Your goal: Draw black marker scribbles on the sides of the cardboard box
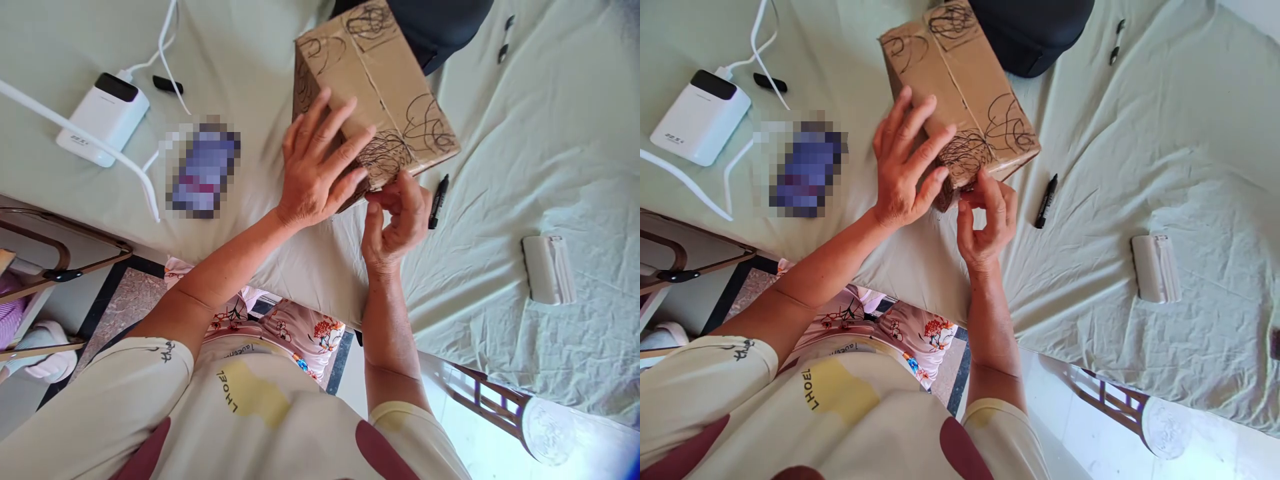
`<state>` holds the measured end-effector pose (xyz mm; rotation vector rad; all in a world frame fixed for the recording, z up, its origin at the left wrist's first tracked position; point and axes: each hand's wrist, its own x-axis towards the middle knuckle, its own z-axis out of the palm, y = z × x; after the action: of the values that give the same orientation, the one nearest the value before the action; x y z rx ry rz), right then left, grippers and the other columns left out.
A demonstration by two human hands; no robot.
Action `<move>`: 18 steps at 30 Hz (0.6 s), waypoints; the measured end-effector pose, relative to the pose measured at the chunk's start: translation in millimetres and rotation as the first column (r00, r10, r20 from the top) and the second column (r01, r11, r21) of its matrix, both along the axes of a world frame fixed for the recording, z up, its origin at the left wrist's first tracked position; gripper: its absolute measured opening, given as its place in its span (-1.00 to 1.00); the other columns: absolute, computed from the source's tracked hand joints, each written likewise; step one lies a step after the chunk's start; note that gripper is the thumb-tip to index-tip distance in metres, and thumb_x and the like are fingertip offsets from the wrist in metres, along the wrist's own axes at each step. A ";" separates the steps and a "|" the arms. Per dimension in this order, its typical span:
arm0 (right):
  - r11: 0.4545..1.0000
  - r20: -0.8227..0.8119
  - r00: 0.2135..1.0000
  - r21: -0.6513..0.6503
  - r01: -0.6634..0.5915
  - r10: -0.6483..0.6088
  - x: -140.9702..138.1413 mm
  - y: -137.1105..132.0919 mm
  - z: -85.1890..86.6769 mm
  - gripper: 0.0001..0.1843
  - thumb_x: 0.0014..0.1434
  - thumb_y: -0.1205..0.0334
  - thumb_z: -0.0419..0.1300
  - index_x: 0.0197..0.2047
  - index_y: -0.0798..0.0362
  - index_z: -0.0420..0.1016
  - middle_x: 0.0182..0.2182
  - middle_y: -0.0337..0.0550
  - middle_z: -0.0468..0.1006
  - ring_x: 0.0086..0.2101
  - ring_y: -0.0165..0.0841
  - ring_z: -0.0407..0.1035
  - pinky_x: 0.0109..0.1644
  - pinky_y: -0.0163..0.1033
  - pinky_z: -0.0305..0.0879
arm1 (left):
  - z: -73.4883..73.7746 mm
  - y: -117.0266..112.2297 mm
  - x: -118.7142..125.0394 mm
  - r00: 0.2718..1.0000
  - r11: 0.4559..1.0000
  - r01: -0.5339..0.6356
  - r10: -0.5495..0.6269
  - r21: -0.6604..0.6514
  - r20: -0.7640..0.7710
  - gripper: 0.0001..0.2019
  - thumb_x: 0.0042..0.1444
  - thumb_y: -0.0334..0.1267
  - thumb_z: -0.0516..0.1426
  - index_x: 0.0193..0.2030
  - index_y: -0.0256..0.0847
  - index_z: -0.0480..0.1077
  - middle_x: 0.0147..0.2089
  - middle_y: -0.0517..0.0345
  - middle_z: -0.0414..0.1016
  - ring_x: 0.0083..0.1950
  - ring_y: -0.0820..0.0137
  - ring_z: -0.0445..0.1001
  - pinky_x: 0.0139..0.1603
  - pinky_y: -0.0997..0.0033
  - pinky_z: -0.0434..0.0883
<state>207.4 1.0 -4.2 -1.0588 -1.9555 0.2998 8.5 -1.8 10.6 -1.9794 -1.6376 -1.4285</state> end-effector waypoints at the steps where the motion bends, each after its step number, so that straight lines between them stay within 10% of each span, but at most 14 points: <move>1: 0.997 -0.021 0.999 0.058 -0.042 0.043 -2.3 -1.0 1.1 -0.34 0.46 -0.20 -0.07 0.56 -0.43 0.05 0.03 -0.09 0.45 -0.09 -0.16 0.51 -0.07 0.09 0.57 | 0.5 -1.3 1.5 0.997 0.997 0.076 -0.076 0.033 0.000 -0.44 0.45 0.18 -0.09 0.39 0.09 0.45 0.53 -0.01 0.39 0.65 0.00 0.15 0.61 -0.26 0.12; 6: 0.965 -0.104 0.991 0.255 -0.061 0.090 -4.8 3.1 3.9 -0.48 0.52 0.02 0.01 0.47 -0.55 0.22 -0.06 -0.21 0.53 -0.21 -0.28 0.51 -0.13 -0.09 0.53 | 1.4 2.3 -0.8 0.911 0.916 0.395 -0.380 -0.074 0.163 -0.28 0.24 0.45 0.11 0.35 0.04 0.44 0.52 0.00 0.38 0.69 -0.08 0.03 0.70 -0.27 -0.01; 18: 0.954 -0.288 0.918 0.039 0.297 -0.274 5.9 12.1 13.8 -0.30 0.44 -0.27 0.07 0.45 -0.05 0.28 -0.42 -0.22 0.45 -0.43 -0.29 0.39 -0.29 -0.15 0.36 | 7.1 1.8 0.4 0.890 0.915 0.385 -0.335 -0.118 0.309 -0.58 0.27 0.26 0.16 0.09 0.10 0.50 0.43 0.14 0.47 0.71 -0.04 -0.03 0.66 -0.27 0.19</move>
<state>213.2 13.1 9.6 -1.1632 -1.5252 0.1928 8.9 0.0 17.7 -2.3737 -1.6103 -1.8305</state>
